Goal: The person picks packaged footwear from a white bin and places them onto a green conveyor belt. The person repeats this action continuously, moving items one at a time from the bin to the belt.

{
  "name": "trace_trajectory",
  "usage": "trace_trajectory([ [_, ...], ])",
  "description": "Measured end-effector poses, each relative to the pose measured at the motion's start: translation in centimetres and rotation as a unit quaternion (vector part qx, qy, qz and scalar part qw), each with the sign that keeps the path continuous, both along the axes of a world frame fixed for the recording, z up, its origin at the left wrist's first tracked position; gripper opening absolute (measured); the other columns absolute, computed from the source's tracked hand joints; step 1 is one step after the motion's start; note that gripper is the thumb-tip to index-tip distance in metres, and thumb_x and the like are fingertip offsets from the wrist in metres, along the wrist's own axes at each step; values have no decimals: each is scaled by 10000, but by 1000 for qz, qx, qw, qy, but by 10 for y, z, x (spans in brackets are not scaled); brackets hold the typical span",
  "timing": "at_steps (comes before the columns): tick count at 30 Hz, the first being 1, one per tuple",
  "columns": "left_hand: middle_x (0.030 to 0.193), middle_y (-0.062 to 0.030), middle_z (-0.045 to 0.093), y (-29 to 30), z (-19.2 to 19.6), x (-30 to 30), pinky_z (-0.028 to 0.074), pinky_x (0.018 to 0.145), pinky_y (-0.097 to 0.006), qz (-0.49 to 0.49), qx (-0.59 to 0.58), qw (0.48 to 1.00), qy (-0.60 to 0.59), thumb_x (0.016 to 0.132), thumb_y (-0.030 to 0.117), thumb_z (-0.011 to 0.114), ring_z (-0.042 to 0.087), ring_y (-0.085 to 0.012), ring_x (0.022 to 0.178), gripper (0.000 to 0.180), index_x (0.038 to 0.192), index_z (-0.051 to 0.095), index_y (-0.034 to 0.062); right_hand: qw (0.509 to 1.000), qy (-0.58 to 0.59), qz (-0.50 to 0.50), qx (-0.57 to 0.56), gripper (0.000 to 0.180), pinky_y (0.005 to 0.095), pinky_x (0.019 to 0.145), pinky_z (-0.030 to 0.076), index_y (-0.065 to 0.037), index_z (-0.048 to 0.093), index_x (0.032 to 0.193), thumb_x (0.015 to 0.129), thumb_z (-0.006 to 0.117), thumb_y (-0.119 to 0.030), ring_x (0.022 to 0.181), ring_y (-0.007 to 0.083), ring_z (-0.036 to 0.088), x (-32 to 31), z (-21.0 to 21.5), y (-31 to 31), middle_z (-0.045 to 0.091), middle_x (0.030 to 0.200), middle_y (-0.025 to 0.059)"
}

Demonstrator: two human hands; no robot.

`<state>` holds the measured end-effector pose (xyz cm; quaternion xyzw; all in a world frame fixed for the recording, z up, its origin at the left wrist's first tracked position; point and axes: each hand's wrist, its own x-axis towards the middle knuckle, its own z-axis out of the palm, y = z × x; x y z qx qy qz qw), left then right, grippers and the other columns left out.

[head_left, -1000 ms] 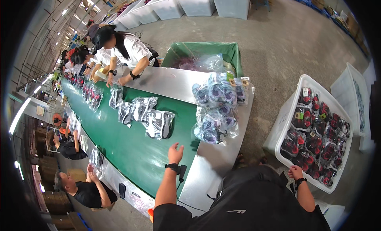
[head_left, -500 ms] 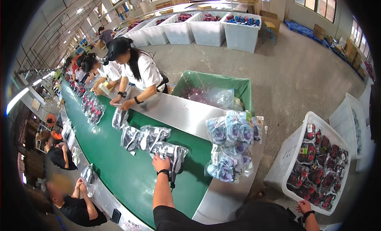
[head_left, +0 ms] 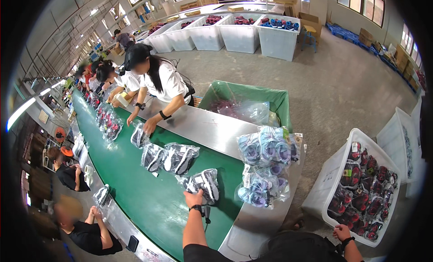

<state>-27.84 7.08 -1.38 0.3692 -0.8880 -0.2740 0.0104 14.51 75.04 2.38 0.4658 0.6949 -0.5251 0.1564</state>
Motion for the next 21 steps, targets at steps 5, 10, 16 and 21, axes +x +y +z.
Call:
trace_trajectory([
  [5, 1183, -256, 563, 37, -14, 86, 466, 929, -416, -27, 117, 948, 294, 653, 215, 868, 590, -346, 1052, 854, 1292, 388, -88, 999, -7, 2, -31, 274, 305, 494, 512, 42, 579, 1077, 847, 647, -89, 602, 205, 661, -1, -17, 3, 646, 754, 122],
  [10, 1228, -208, 477, 76, -4, 191, 393, 997, -408, -121, 4, 942, 314, 743, 206, 776, 508, -291, 1114, 622, 1219, 457, -35, 999, -13, 3, -51, 278, 339, 521, 553, 83, 583, 1087, 852, 629, -58, 624, 233, 670, 4, -36, 13, 656, 781, 156],
  [16, 916, -56, 573, 80, -10, 252, 486, 725, -333, -62, 299, 944, 127, 909, 212, 615, 554, -134, 811, 442, 1306, 550, 29, 998, -13, 6, -67, 227, 337, 507, 534, 68, 591, 1036, 856, 628, -66, 607, 229, 653, -7, -58, 30, 648, 760, 152],
  [21, 884, -45, 586, 80, -6, 240, 498, 724, -385, 144, 588, 795, 42, 931, 432, 614, 589, -141, 815, 714, 1500, 299, 137, 997, 29, 38, -62, 174, 302, 516, 509, 12, 622, 1026, 886, 608, -90, 597, 171, 628, -20, -73, 43, 648, 746, 91],
])
